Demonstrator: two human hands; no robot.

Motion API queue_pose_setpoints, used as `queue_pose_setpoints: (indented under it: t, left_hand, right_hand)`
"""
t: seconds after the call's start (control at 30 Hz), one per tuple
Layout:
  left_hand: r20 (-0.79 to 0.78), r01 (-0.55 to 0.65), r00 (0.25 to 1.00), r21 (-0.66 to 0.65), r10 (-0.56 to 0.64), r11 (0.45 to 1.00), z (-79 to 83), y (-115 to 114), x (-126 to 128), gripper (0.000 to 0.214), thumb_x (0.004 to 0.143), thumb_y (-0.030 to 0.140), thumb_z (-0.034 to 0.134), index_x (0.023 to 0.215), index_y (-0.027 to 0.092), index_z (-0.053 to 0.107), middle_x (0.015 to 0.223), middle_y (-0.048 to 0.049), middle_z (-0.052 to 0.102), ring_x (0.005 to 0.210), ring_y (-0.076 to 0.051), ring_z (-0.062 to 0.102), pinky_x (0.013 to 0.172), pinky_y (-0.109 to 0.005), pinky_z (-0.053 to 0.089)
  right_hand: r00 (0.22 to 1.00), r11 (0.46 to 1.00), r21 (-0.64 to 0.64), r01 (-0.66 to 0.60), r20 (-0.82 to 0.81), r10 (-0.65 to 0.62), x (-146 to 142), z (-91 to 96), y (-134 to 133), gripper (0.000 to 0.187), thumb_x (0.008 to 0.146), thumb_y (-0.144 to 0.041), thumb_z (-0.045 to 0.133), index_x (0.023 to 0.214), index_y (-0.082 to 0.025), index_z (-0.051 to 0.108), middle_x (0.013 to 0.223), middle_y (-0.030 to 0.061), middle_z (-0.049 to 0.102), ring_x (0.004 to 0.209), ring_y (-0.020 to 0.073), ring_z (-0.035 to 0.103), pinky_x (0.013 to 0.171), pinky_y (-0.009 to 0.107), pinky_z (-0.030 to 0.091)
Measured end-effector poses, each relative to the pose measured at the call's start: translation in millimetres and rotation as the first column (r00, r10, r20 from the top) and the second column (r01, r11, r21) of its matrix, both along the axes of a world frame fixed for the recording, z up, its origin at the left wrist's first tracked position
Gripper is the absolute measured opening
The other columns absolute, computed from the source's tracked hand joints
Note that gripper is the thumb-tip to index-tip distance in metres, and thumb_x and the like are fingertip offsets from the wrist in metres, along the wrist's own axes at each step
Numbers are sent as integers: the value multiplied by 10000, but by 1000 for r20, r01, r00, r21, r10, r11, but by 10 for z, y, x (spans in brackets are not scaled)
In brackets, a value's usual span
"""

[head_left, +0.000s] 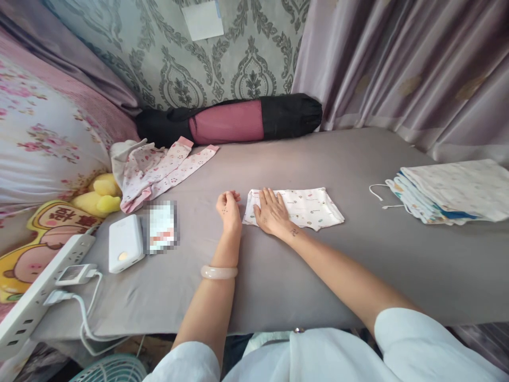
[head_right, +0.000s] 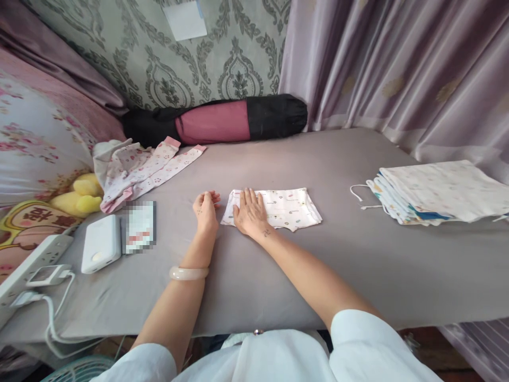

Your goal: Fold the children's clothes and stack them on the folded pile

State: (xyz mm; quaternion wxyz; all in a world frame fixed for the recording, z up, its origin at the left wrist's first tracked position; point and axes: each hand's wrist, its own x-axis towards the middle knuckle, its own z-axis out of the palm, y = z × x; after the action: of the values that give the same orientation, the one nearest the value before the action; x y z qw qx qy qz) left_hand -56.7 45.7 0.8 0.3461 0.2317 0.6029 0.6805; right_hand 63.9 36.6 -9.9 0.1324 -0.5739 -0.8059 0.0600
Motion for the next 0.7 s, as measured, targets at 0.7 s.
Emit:
queue_pose_setpoints:
  t: [0.7]
  left_hand:
    - [-302, 76, 952, 73, -51, 994, -27, -23, 41, 229, 880, 366, 477, 929, 170, 586, 833, -58, 658, 777, -149, 640, 691, -257, 488]
  right_hand:
    - [990, 995, -17, -97, -104, 95, -116, 158, -27, 590, 986, -312, 207, 1481, -11, 320, 1573, 162, 257, 1460, 253, 194, 1188, 420, 116]
